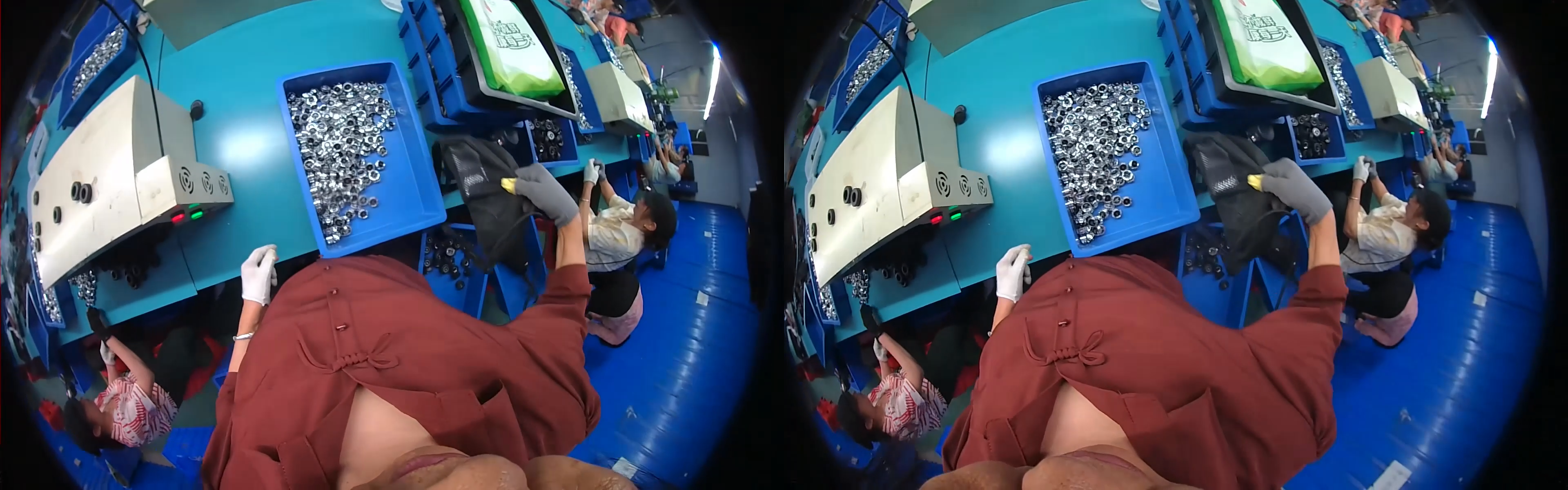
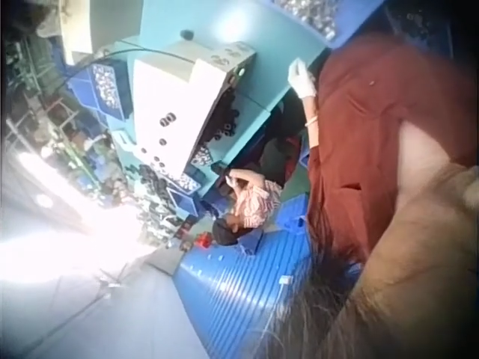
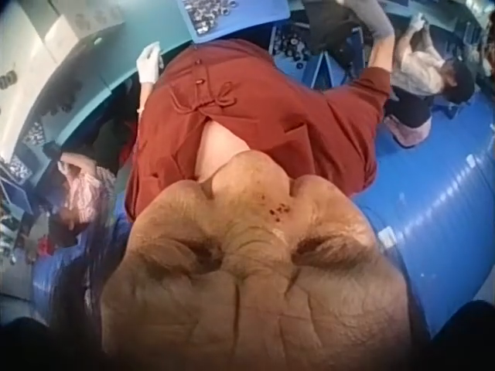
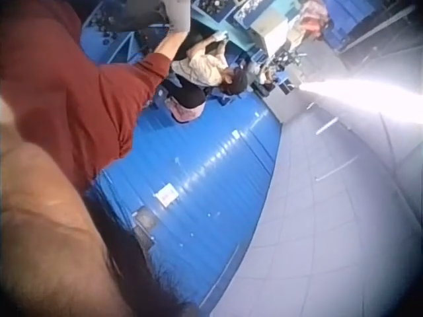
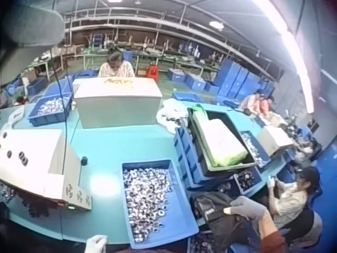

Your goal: Assembling small mechanical components by inserting metal rings into plastic housings at a factory workbench.

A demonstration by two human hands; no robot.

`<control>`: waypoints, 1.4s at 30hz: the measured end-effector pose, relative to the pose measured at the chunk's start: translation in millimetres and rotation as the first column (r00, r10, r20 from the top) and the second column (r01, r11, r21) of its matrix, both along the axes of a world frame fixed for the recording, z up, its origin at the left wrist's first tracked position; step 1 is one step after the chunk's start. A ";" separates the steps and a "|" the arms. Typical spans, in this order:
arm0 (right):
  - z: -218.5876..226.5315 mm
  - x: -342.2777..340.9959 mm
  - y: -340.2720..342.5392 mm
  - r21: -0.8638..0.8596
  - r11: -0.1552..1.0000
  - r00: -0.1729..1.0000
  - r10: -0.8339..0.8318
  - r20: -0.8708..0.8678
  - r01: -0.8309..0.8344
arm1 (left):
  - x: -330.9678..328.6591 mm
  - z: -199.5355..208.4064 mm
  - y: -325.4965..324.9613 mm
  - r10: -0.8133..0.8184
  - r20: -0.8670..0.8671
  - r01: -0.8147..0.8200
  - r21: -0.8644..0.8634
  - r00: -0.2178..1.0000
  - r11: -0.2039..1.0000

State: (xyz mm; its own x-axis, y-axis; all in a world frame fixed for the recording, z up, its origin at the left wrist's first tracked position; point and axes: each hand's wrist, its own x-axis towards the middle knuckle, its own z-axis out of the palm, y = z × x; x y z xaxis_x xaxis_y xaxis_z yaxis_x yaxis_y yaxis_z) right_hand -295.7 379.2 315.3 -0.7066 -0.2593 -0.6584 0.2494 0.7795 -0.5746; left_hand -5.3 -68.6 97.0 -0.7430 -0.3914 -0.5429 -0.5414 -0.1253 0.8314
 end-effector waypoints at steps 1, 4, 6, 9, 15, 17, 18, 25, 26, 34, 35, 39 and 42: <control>2.8 7.0 13.4 0.021 1.000 1.000 -0.006 -0.021 0.006 | -1.8 -2.3 -1.6 -0.009 0.010 0.009 0.003 1.000 1.000; 21.2 28.8 39.4 0.095 0.995 0.992 0.043 -0.115 -0.032 | -10.9 -5.8 -3.6 -0.053 0.023 0.053 0.010 0.998 0.999; 46.3 47.9 38.8 0.064 0.998 0.984 0.000 -0.176 0.012 | -17.5 -5.1 -2.0 -0.085 0.016 0.085 0.024 0.996 0.996; 87.0 67.2 29.2 0.061 0.988 0.985 -0.136 -0.107 0.143 | -26.3 -3.4 0.4 -0.135 -0.006 0.135 0.026 0.991 0.991; 120.6 75.4 9.1 -0.245 0.969 0.969 -0.032 -0.245 -0.030 | -34.4 -4.1 3.8 -0.194 -0.042 0.195 0.026 0.980 0.980; 114.4 71.2 3.6 -0.234 0.972 0.947 -0.060 -0.315 -0.017 | -32.3 -2.2 1.5 -0.178 -0.048 0.179 0.026 0.983 0.983; 104.6 68.6 -7.7 -0.391 0.920 0.950 -0.136 -0.283 0.015 | -29.8 -5.0 -0.3 -0.167 -0.057 0.169 0.032 0.984 0.985; 32.3 27.5 -72.8 -0.225 0.940 0.927 0.173 -0.333 -0.256 | 0.3 -9.9 -10.9 -0.014 -0.073 0.017 0.038 0.997 0.999; 20.4 21.1 -82.6 -0.130 0.935 0.897 0.266 -0.353 -0.329 | 4.4 -9.7 -13.2 0.012 -0.079 -0.008 0.044 0.997 0.999; -157.1 2.2 -104.3 -0.115 0.981 0.897 0.092 -0.432 -0.156 | 25.7 -6.0 -24.2 0.126 -0.095 -0.124 0.021 0.987 0.992; -161.8 6.1 -109.2 -0.089 0.986 0.895 0.087 -0.438 -0.139 | 29.3 -5.9 -25.1 0.127 -0.076 -0.125 0.023 0.989 0.992; -182.1 7.7 -110.4 0.079 0.980 0.737 0.190 -0.649 -0.183 | 38.1 -3.5 -28.6 0.121 -0.053 -0.120 0.030 0.991 0.992; -176.4 16.4 -119.4 0.048 0.984 0.802 0.168 -0.573 -0.172 | 44.6 -7.3 -31.8 0.147 -0.044 -0.144 0.061 0.988 0.988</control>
